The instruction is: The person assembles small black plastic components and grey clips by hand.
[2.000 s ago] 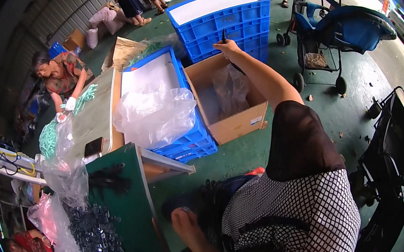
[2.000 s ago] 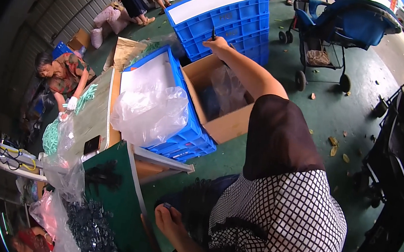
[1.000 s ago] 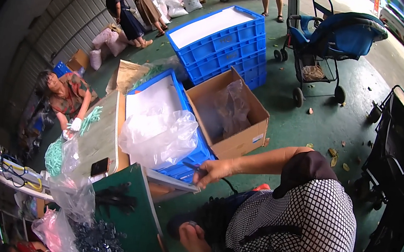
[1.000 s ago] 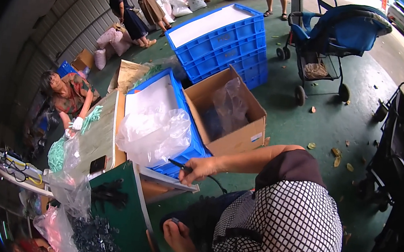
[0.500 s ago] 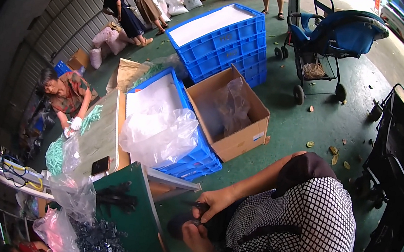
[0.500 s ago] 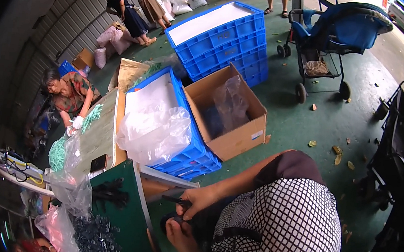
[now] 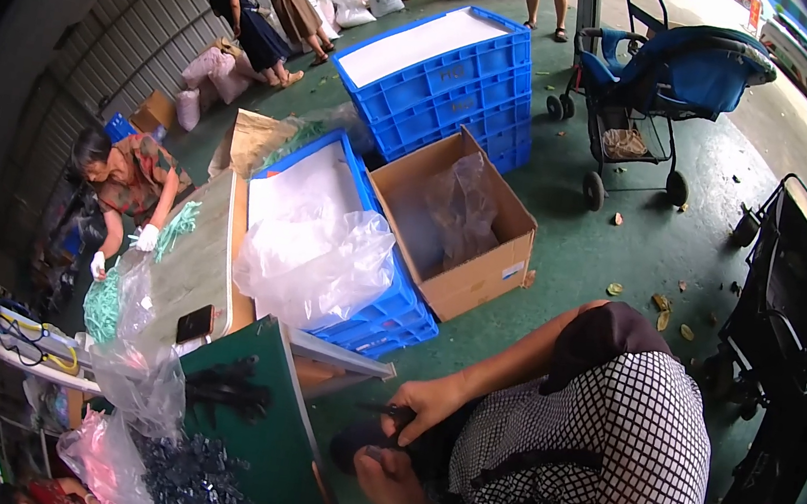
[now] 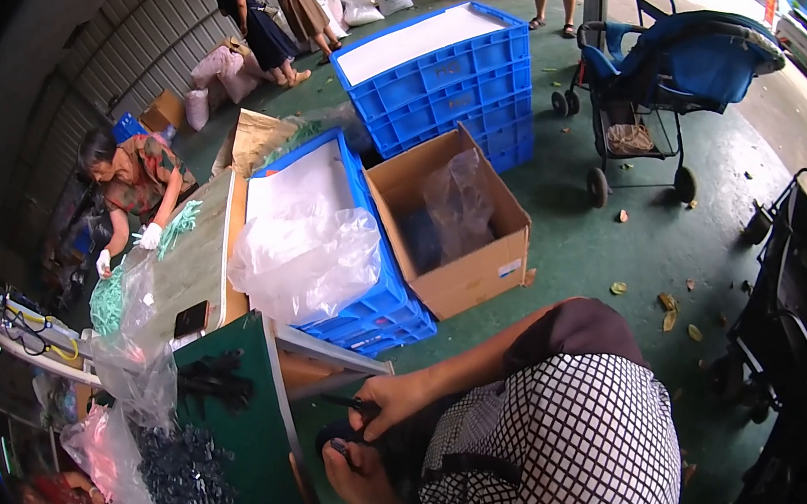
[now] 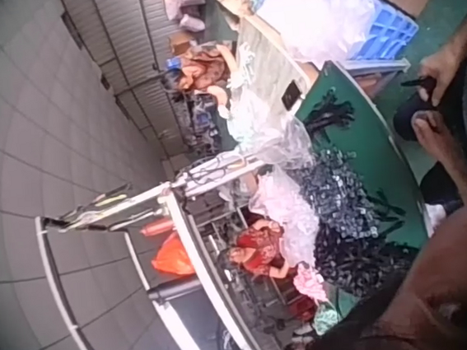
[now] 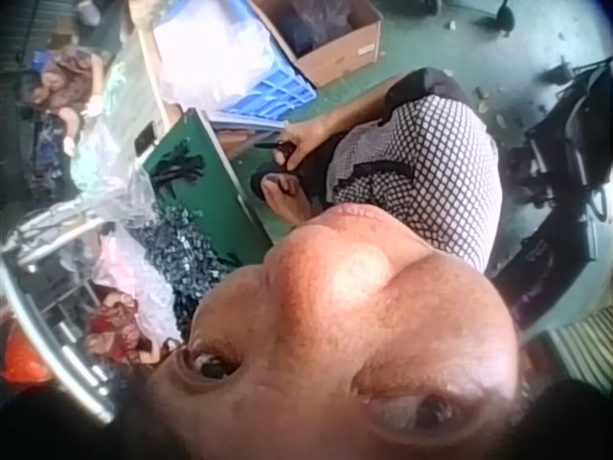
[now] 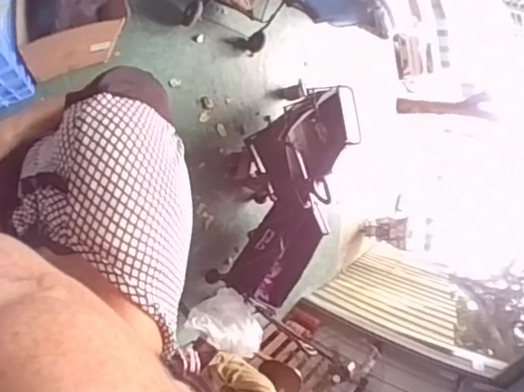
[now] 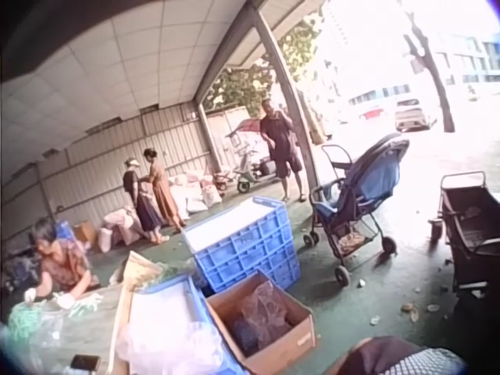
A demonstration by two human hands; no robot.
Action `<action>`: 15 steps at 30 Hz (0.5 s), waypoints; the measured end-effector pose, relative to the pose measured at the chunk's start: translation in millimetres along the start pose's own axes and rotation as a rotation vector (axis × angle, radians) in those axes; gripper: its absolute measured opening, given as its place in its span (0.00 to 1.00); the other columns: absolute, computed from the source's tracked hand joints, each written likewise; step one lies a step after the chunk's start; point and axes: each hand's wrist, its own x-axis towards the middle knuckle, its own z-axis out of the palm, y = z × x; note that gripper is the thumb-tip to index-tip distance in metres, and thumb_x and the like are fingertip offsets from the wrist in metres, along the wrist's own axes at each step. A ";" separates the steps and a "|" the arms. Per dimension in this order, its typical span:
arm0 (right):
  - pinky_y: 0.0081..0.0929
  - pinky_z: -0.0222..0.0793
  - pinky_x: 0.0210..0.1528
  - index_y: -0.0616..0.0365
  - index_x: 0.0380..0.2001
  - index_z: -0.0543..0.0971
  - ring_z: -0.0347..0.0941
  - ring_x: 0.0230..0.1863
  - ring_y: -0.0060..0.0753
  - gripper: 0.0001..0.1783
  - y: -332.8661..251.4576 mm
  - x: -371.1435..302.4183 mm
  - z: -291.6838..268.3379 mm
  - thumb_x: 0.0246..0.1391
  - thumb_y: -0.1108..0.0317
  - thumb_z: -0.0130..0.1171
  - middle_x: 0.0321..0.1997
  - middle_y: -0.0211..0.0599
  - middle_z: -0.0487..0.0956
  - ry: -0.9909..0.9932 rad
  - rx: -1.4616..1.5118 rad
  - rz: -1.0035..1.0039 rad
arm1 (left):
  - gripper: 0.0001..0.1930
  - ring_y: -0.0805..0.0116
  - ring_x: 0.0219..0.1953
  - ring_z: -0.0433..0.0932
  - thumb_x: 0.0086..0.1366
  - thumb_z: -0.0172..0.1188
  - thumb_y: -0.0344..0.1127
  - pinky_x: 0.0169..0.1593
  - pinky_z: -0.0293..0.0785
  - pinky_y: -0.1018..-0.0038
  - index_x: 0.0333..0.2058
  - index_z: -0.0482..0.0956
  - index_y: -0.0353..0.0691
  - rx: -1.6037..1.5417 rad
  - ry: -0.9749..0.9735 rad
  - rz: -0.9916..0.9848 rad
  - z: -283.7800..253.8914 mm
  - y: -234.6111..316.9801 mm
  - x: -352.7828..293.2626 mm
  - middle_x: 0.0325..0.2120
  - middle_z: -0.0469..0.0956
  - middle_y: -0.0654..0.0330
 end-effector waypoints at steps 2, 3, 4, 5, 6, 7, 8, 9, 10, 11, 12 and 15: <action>0.20 0.66 0.35 0.63 0.32 0.73 0.66 0.31 0.17 0.11 -3.2 -0.8 2.1 0.45 0.71 0.61 0.28 0.28 0.73 -0.003 -0.005 0.002 | 0.12 0.81 0.18 0.55 0.63 0.47 0.41 0.20 0.50 0.87 0.26 0.62 0.40 -0.099 -0.030 -0.008 -0.2 0.1 -2.0 0.17 0.53 0.69; 0.20 0.66 0.35 0.63 0.32 0.73 0.67 0.31 0.17 0.11 -5.5 -0.6 0.3 0.45 0.71 0.61 0.28 0.29 0.73 -0.001 -0.026 0.000 | 0.12 0.81 0.18 0.55 0.63 0.47 0.41 0.20 0.50 0.87 0.26 0.62 0.40 -0.098 -0.028 -0.007 2.3 -0.3 -2.0 0.17 0.53 0.69; 0.20 0.66 0.35 0.63 0.32 0.73 0.67 0.31 0.17 0.11 -6.9 -0.6 -0.1 0.45 0.71 0.61 0.27 0.29 0.74 0.001 -0.048 -0.003 | 0.12 0.81 0.18 0.54 0.62 0.48 0.41 0.21 0.50 0.87 0.27 0.62 0.40 -0.068 0.025 0.016 5.8 -0.6 -2.6 0.17 0.53 0.69; 0.20 0.66 0.35 0.63 0.32 0.73 0.67 0.31 0.17 0.11 -7.0 -0.9 0.9 0.45 0.71 0.61 0.27 0.29 0.74 -0.001 -0.048 -0.004 | 0.12 0.81 0.19 0.54 0.62 0.49 0.42 0.21 0.49 0.87 0.27 0.63 0.40 -0.039 0.077 0.038 7.4 -0.8 -3.4 0.17 0.52 0.69; 0.20 0.66 0.34 0.63 0.32 0.73 0.67 0.31 0.17 0.11 -7.5 -1.4 2.8 0.45 0.71 0.61 0.28 0.29 0.74 0.003 -0.053 -0.004 | 0.12 0.81 0.19 0.54 0.62 0.49 0.42 0.21 0.49 0.87 0.27 0.63 0.40 -0.039 0.077 0.041 2.3 -1.8 -3.1 0.17 0.52 0.69; 0.20 0.66 0.34 0.63 0.32 0.73 0.67 0.31 0.17 0.11 -8.0 -1.9 4.4 0.44 0.71 0.62 0.28 0.29 0.74 0.007 -0.058 -0.004 | 0.11 0.81 0.19 0.54 0.62 0.49 0.41 0.21 0.49 0.86 0.28 0.63 0.40 -0.103 -0.007 0.007 -6.7 -4.2 -2.0 0.17 0.52 0.69; 0.20 0.66 0.34 0.63 0.32 0.73 0.67 0.31 0.17 0.11 -7.9 -1.6 4.8 0.44 0.71 0.62 0.28 0.29 0.74 0.006 -0.059 -0.005 | 0.11 0.81 0.20 0.54 0.62 0.49 0.41 0.22 0.49 0.86 0.28 0.63 0.40 -0.168 -0.091 -0.028 -11.8 -5.4 -2.2 0.18 0.52 0.69; 0.20 0.66 0.34 0.63 0.32 0.73 0.67 0.31 0.17 0.11 -6.7 0.6 5.3 0.44 0.71 0.62 0.28 0.29 0.74 -0.015 -0.068 0.006 | 0.11 0.81 0.20 0.54 0.62 0.49 0.41 0.22 0.49 0.86 0.28 0.63 0.40 -0.168 -0.086 -0.024 -12.3 -4.9 -4.1 0.18 0.52 0.69; 0.20 0.66 0.34 0.63 0.32 0.73 0.67 0.31 0.17 0.11 -5.9 2.1 6.5 0.44 0.71 0.62 0.28 0.29 0.74 -0.037 -0.075 0.018 | 0.11 0.81 0.20 0.54 0.62 0.49 0.41 0.22 0.50 0.85 0.29 0.63 0.40 -0.154 -0.071 0.003 -11.5 -4.5 -6.3 0.18 0.53 0.69; 0.20 0.66 0.34 0.63 0.32 0.73 0.67 0.31 0.17 0.11 -5.0 2.6 8.6 0.44 0.71 0.62 0.28 0.29 0.74 -0.049 -0.068 0.021 | 0.11 0.81 0.21 0.54 0.62 0.50 0.41 0.22 0.50 0.85 0.29 0.63 0.40 -0.138 -0.052 0.030 -10.8 -4.3 -8.7 0.18 0.53 0.69; 0.19 0.66 0.34 0.63 0.32 0.73 0.67 0.31 0.16 0.11 -5.3 4.6 10.9 0.45 0.71 0.61 0.28 0.29 0.74 -0.045 -0.080 0.035 | 0.11 0.81 0.21 0.54 0.62 0.50 0.41 0.22 0.50 0.85 0.29 0.63 0.40 -0.139 -0.030 0.038 -11.9 -4.0 -10.0 0.18 0.53 0.69; 0.17 0.66 0.34 0.63 0.33 0.73 0.67 0.31 0.15 0.11 -3.4 14.0 15.3 0.45 0.71 0.61 0.29 0.28 0.74 -0.075 -0.036 0.012 | 0.11 0.81 0.20 0.54 0.62 0.50 0.41 0.21 0.51 0.85 0.31 0.64 0.39 -0.240 -0.009 0.061 -14.5 1.3 -11.7 0.19 0.54 0.70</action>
